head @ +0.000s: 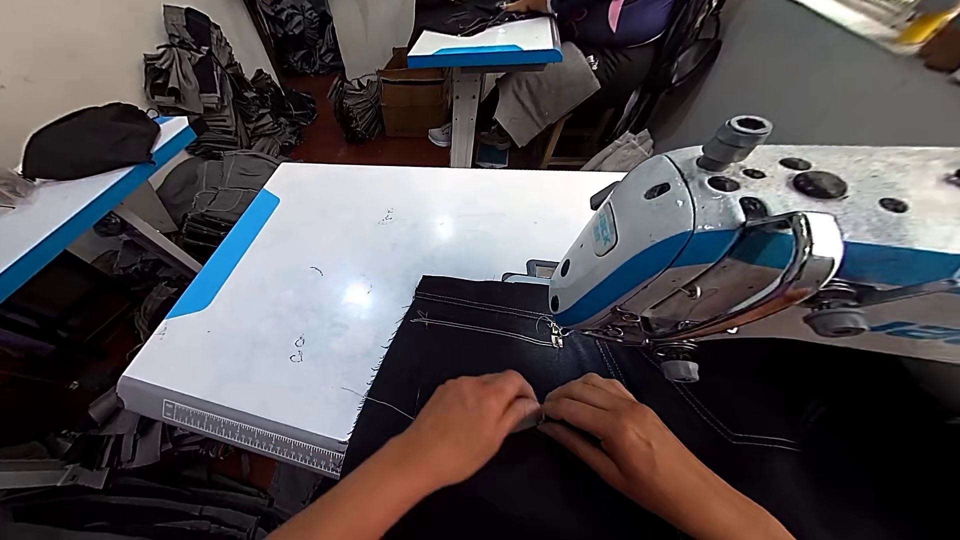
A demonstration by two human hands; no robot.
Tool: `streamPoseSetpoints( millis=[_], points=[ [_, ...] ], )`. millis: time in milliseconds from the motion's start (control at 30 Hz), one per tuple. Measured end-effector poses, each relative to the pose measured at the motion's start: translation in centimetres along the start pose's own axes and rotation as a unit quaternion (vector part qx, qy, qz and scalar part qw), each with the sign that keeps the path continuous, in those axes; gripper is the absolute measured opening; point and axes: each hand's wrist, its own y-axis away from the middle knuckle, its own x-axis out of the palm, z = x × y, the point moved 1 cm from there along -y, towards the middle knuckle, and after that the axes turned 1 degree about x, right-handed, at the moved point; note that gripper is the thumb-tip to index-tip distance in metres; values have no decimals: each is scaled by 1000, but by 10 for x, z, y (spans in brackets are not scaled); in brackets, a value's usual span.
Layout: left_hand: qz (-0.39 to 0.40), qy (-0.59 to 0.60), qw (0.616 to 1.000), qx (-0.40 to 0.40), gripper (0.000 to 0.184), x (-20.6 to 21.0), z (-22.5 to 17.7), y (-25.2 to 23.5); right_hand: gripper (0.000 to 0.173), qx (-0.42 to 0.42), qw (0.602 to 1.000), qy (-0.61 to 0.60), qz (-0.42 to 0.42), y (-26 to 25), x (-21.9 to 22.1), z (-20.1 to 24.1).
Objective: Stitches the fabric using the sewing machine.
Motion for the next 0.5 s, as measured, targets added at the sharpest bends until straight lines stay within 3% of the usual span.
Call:
streamPoseSetpoints(
  millis=[100,200,367,433,500],
  points=[
    [5,-66,995,-70,38,-44,27,30,29,11,1000,-13,-2,-3,1,-3],
    [47,-123,983,-126,43,-56,51,66,28,19,1000,-18,-18,-2,3,-4],
    [16,-126,989,-81,24,-54,56,94,30,30,999,-24,-29,-1,1,-2],
    [-6,-168,979,-112,13,-95,71,121,30,37,998,-25,-34,0,0,-1],
    [-80,-274,937,-200,14,-166,93,166,30,40,998,-21,-34,1,0,0]
  ],
)
